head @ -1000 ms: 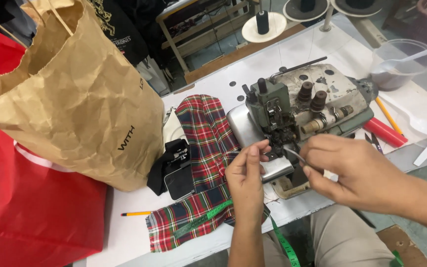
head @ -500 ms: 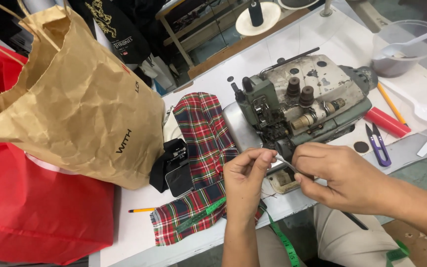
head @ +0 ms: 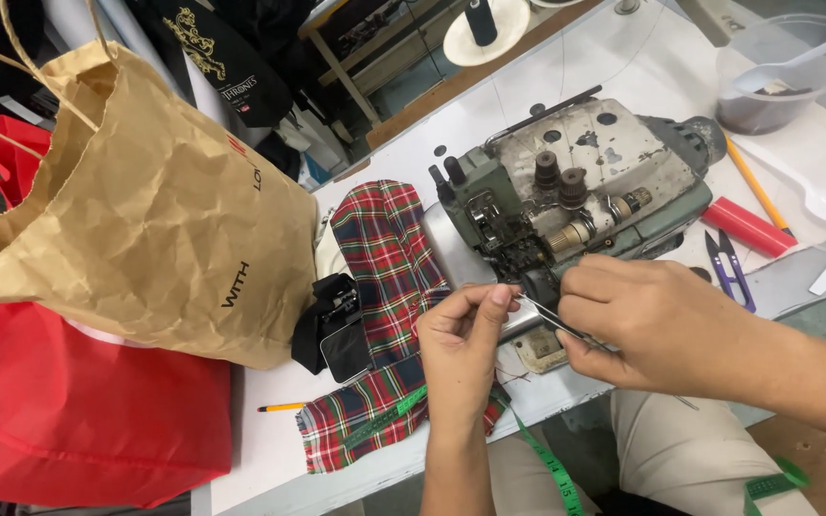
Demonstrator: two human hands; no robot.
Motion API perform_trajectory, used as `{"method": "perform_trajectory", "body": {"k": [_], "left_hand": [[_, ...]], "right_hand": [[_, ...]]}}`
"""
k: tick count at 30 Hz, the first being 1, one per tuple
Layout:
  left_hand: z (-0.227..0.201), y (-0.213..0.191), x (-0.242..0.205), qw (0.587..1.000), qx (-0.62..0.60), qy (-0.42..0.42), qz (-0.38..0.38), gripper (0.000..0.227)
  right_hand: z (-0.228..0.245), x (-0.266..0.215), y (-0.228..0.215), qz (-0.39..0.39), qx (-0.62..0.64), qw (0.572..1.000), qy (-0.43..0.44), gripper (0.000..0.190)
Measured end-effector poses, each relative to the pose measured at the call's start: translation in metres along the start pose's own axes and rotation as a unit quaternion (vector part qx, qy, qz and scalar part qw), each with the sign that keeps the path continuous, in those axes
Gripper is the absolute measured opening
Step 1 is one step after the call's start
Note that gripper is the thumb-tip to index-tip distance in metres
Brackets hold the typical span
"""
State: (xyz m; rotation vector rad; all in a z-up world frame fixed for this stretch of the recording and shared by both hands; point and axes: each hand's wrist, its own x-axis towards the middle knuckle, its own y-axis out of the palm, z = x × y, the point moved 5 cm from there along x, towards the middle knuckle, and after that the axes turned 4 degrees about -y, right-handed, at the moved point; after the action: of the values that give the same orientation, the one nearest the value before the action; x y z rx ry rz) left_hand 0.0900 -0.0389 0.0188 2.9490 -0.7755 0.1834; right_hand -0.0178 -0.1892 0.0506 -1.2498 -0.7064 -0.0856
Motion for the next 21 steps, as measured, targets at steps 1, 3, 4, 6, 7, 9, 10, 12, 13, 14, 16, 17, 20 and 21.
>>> {"method": "perform_trajectory", "body": {"k": [1, 3, 4, 6, 7, 9, 10, 12, 13, 14, 16, 17, 20, 21], "left_hand": [[-0.001, 0.001, 0.0, 1.0, 0.001, 0.0, 0.001, 0.02], [-0.003, 0.002, 0.0, 1.0, 0.002, -0.006, -0.014, 0.02], [-0.002, 0.002, 0.0, 1.0, 0.004, -0.006, -0.013, 0.02], [-0.001, 0.001, 0.0, 0.999, 0.007, -0.012, -0.029, 0.021], [-0.001, 0.002, 0.001, 1.0, 0.009, -0.012, -0.027, 0.021], [-0.001, 0.001, 0.002, 0.999, 0.012, -0.003, -0.045, 0.021], [-0.001, 0.001, 0.002, 0.999, 0.014, -0.003, -0.043, 0.021], [0.002, -0.001, 0.004, 0.998, 0.009, -0.017, -0.06, 0.025], [0.003, -0.001, 0.005, 0.998, 0.011, -0.017, -0.059, 0.025], [0.004, -0.001, 0.005, 0.998, 0.011, -0.016, -0.063, 0.025], [0.006, -0.002, 0.007, 0.998, 0.012, -0.016, -0.067, 0.025], [0.006, -0.001, 0.007, 0.998, 0.012, -0.018, -0.067, 0.025], [0.012, -0.002, 0.008, 0.997, 0.002, -0.021, -0.068, 0.024], [0.014, -0.002, 0.009, 0.997, -0.01, -0.02, -0.07, 0.022]], "right_hand": [[-0.001, 0.0, 0.0, -0.001, 0.001, 1.0, 0.001, 0.025], [0.0, 0.001, 0.001, 0.0, -0.022, 1.0, -0.011, 0.027], [-0.001, 0.002, 0.002, -0.001, -0.021, 1.0, -0.009, 0.027], [0.0, 0.004, 0.002, -0.005, -0.04, 0.999, -0.025, 0.028], [0.0, 0.005, 0.001, -0.007, -0.04, 0.999, -0.023, 0.028], [0.001, 0.01, 0.0, -0.014, -0.057, 0.998, -0.034, 0.029], [0.001, 0.01, 0.001, -0.016, -0.057, 0.998, -0.032, 0.029], [0.0, 0.012, 0.001, -0.023, -0.072, 0.996, -0.038, 0.028], [0.0, 0.013, 0.001, -0.024, -0.072, 0.996, -0.036, 0.028], [0.0, 0.013, 0.001, -0.026, -0.076, 0.996, -0.038, 0.028], [0.0, 0.014, 0.003, -0.028, -0.078, 0.996, -0.037, 0.027], [-0.001, 0.015, 0.004, -0.027, -0.085, 0.995, -0.037, 0.027], [-0.003, 0.015, 0.008, -0.019, -0.099, 0.994, -0.031, 0.028], [-0.003, 0.015, 0.01, -0.013, -0.106, 0.994, -0.028, 0.028]]}}
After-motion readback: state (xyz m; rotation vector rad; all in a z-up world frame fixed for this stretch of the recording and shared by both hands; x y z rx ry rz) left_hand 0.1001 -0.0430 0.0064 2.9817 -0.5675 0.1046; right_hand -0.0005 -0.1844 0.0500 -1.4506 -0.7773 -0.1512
